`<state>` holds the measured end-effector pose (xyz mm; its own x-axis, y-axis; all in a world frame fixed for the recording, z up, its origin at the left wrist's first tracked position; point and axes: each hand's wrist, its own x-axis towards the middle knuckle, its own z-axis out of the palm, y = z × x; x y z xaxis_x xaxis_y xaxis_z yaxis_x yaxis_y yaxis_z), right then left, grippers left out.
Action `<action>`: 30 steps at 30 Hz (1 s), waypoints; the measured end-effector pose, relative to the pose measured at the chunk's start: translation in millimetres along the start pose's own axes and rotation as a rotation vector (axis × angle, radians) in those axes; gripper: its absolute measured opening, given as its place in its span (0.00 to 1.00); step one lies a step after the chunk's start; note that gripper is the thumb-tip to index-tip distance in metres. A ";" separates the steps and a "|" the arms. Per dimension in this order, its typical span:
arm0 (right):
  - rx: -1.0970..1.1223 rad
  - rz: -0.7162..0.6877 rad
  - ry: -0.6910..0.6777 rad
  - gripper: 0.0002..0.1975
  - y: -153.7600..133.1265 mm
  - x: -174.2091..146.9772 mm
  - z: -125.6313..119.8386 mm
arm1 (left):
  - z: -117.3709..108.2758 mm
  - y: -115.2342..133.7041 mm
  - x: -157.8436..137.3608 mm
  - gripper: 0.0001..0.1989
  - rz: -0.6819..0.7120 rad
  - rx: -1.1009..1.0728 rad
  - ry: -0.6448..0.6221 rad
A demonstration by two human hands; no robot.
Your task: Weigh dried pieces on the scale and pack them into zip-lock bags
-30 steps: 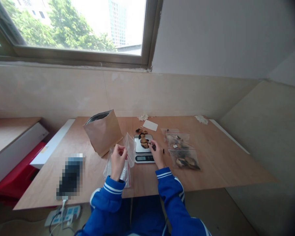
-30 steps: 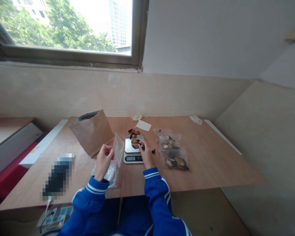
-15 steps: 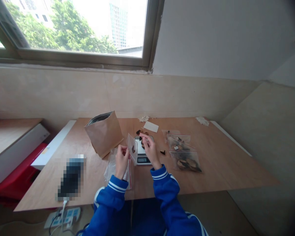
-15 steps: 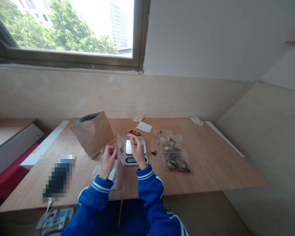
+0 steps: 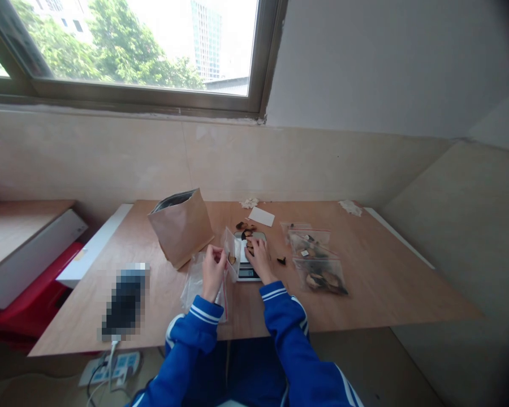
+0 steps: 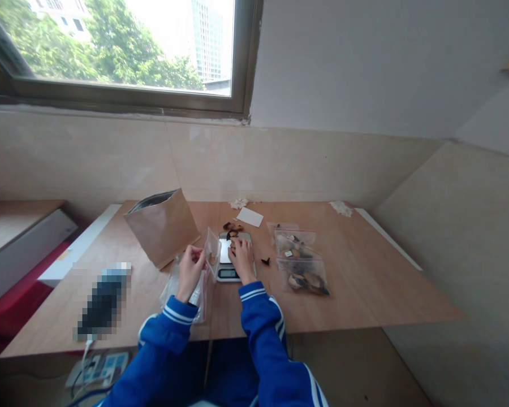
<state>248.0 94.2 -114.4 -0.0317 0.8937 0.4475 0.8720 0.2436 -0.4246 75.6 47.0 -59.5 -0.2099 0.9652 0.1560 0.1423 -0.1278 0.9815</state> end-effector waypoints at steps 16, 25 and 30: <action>0.748 0.302 -0.001 0.23 -71.0 32.1 -43.2 | 9.9 6.1 1.7 0.08 0.019 0.002 -0.018; 0.391 0.319 0.105 0.13 -97.1 31.4 -29.3 | 16.2 0.3 -2.4 0.09 0.047 -0.026 -0.019; 0.449 0.190 0.112 0.11 -103.4 31.0 -43.4 | 12.2 -5.3 0.8 0.10 0.014 -0.064 0.006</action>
<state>178.1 80.3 -22.5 0.1814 0.8983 0.4003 0.5601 0.2402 -0.7929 86.4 51.2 -65.9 -0.2146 0.9617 0.1703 0.0830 -0.1558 0.9843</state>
